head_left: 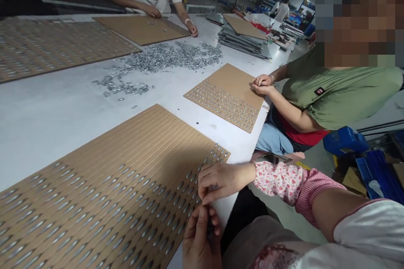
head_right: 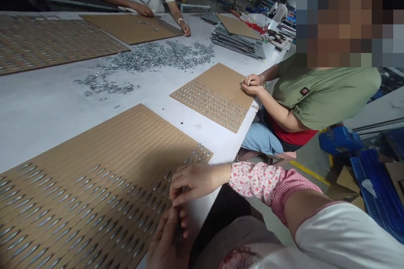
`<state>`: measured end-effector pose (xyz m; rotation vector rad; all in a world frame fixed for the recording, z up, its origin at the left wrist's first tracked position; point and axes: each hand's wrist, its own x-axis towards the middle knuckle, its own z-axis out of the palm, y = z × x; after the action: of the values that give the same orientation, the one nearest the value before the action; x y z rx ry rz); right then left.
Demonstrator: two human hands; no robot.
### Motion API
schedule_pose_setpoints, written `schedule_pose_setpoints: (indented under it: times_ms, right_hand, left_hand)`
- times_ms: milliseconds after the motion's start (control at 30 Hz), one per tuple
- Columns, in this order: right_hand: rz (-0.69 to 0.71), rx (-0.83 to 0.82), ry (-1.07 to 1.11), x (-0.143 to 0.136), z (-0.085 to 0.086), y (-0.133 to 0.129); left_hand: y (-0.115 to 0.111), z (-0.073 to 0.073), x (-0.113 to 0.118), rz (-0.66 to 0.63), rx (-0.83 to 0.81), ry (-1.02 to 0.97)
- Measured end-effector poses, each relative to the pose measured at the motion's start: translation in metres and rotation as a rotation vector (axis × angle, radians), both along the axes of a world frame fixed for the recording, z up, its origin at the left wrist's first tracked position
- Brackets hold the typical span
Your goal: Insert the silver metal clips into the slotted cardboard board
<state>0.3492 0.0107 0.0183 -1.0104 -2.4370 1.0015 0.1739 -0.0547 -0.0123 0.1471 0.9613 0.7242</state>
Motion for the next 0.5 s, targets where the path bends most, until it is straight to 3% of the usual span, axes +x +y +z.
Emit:
schedule_pose_setpoints:
  times_ms: [67, 167, 233, 500]
  right_hand:
    - [-0.082, -0.016, 0.024, 0.004, -0.006, 0.007]
    - [-0.348, 0.021, 0.03, 0.014, -0.019, 0.022]
    - [-0.438, 0.068, -0.017, 0.02, -0.027, 0.03]
    - [-0.489, 0.096, -0.193, 0.02, -0.037, 0.036]
  left_hand:
    - [-0.002, 0.003, 0.003, 0.05, -0.001, 0.021]
    - [-0.006, 0.006, 0.006, 0.084, -0.048, 0.043]
    - [-0.008, 0.009, 0.007, 0.09, -0.076, 0.015]
    - [-0.008, 0.011, 0.008, 0.113, -0.095, -0.06]
